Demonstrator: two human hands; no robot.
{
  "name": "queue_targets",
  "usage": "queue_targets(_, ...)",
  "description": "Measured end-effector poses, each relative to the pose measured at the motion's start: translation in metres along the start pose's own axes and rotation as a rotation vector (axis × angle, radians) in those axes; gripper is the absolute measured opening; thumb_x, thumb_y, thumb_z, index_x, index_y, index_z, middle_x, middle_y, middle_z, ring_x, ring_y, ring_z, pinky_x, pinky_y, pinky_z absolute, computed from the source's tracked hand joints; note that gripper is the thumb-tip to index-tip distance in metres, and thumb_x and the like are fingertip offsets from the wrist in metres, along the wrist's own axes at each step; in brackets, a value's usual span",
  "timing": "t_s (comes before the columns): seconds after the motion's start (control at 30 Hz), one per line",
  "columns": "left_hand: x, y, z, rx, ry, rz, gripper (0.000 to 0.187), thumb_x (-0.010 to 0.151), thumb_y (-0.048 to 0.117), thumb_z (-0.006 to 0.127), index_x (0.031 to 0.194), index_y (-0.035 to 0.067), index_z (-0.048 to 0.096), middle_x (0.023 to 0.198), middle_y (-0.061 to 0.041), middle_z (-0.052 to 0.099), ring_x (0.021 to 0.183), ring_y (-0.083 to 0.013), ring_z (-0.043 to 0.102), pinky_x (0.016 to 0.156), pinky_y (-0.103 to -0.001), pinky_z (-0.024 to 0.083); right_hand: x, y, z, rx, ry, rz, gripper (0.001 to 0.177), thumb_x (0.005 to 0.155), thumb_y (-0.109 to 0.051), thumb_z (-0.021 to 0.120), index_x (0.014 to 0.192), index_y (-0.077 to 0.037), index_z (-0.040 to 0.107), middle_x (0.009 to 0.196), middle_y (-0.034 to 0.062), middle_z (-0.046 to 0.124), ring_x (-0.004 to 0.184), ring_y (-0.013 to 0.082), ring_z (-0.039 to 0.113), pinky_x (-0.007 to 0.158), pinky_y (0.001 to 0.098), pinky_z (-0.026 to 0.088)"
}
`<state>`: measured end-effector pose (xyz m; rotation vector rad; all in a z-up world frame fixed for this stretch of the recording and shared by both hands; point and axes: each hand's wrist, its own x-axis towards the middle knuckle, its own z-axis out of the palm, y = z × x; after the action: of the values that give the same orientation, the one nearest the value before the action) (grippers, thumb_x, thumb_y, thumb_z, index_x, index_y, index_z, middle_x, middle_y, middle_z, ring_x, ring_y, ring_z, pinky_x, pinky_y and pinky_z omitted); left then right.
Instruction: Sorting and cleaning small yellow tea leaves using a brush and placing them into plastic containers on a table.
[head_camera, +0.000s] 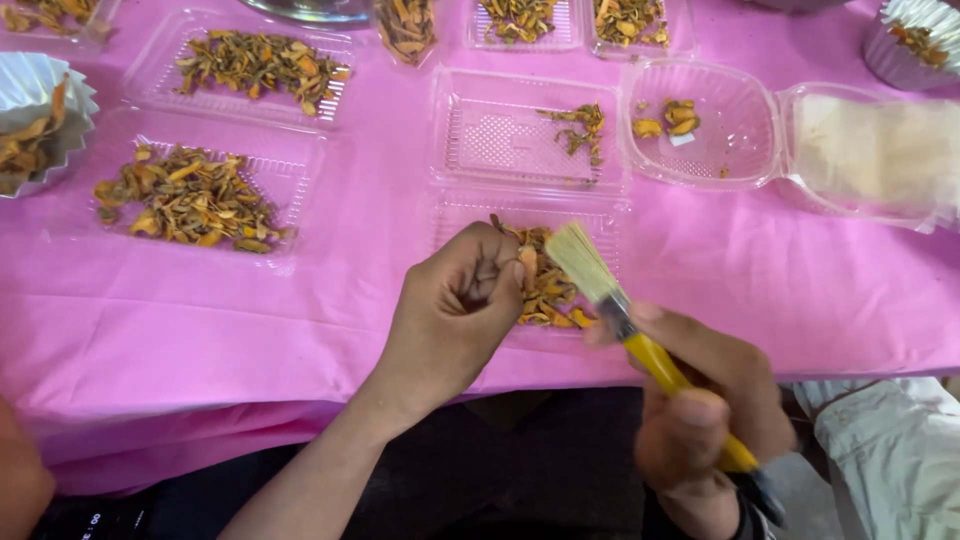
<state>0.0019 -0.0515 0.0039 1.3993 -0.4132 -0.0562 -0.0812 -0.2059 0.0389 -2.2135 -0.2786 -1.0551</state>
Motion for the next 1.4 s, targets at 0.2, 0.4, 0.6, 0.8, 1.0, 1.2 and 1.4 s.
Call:
queue_targets(0.2, 0.0, -0.003, 0.0, 0.001, 0.026, -0.058, 0.014, 0.103, 0.004, 0.059, 0.09, 0.01, 0.06, 0.07, 0.006, 0.048, 0.06, -0.0007, 0.037, 0.052, -0.019, 0.031, -0.012, 0.015, 0.008, 0.24, -0.049, 0.16, 0.063, 0.107, -0.046, 0.032, 0.096, 0.004, 0.068, 0.077, 0.0172, 0.072, 0.068, 0.023, 0.074, 0.068, 0.0312, 0.061)
queue_targets(0.4, 0.003, -0.004, 0.0, -0.059, -0.005, -0.017, 0.017, 0.102, -0.003, 0.054, 0.091, 0.01, 0.057, 0.069, 0.006, 0.045, 0.059, -0.0015, 0.037, 0.052, -0.02, 0.03, -0.008, 0.02, 0.002, 0.334, -0.299, 0.143, 0.059, 0.108, -0.047, 0.031, 0.121, 0.002, 0.062, 0.099, 0.0169, 0.076, 0.098, 0.0247, 0.079, 0.092, 0.0346, 0.063)
queue_targets(0.6, 0.002, 0.001, 0.003, -0.083, 0.023, -0.048, 0.02, 0.104, 0.006, 0.059, 0.085, 0.012, 0.056, 0.067, 0.008, 0.044, 0.06, 0.0002, 0.033, 0.052, -0.019, 0.028, -0.013, 0.008, 0.014, 0.181, 0.117, 0.045, 0.058, 0.111, -0.036, 0.03, 0.107, 0.013, 0.06, 0.084, 0.0276, 0.071, 0.069, 0.0296, 0.076, 0.066, 0.0313, 0.062)
queue_targets(0.8, 0.0, -0.003, -0.002, -0.029, 0.05, -0.046, 0.02, 0.101, 0.001, 0.057, 0.085, 0.012, 0.055, 0.065, 0.007, 0.042, 0.057, -0.0009, 0.035, 0.05, -0.019, 0.029, -0.01, 0.01, -0.015, 0.196, -0.301, 0.079, 0.053, 0.105, -0.04, 0.034, 0.114, -0.001, 0.069, 0.089, 0.0096, 0.076, 0.075, 0.0144, 0.077, 0.075, 0.0246, 0.061)
queue_targets(1.0, 0.002, 0.006, -0.002, -0.055, 0.021, -0.043, 0.018, 0.102, 0.0, 0.054, 0.087, 0.01, 0.059, 0.068, 0.005, 0.052, 0.059, -0.0013, 0.041, 0.054, -0.019, 0.037, 0.004, 0.018, 0.02, 0.086, -0.023, -0.096, 0.013, 0.1, 0.005, 0.062, 0.108, 0.009, 0.072, 0.105, 0.0291, 0.073, 0.091, 0.0297, 0.075, 0.087, 0.0325, 0.061)
queue_targets(1.2, 0.003, -0.008, -0.009, -0.149, 0.018, -0.056, 0.019, 0.102, 0.002, 0.055, 0.086, 0.012, 0.057, 0.07, 0.005, 0.046, 0.062, -0.0044, 0.037, 0.056, -0.022, 0.033, 0.017, 0.041, 0.047, 0.189, -0.173, -0.351, 0.027, 0.094, 0.014, 0.073, 0.12, 0.012, 0.066, 0.112, 0.0228, 0.072, 0.103, 0.025, 0.076, 0.106, 0.0298, 0.058)
queue_targets(1.4, 0.001, -0.001, -0.01, -0.198, -0.113, -0.091, 0.019, 0.103, 0.005, 0.05, 0.087, 0.013, 0.054, 0.075, 0.007, 0.045, 0.069, -0.0049, 0.037, 0.063, -0.023, 0.032, 0.014, 0.056, 0.06, 0.286, -0.095, -0.371, 0.023, 0.088, 0.015, 0.077, 0.109, 0.017, 0.069, 0.103, 0.0257, 0.07, 0.095, 0.0287, 0.075, 0.096, 0.0306, 0.064)
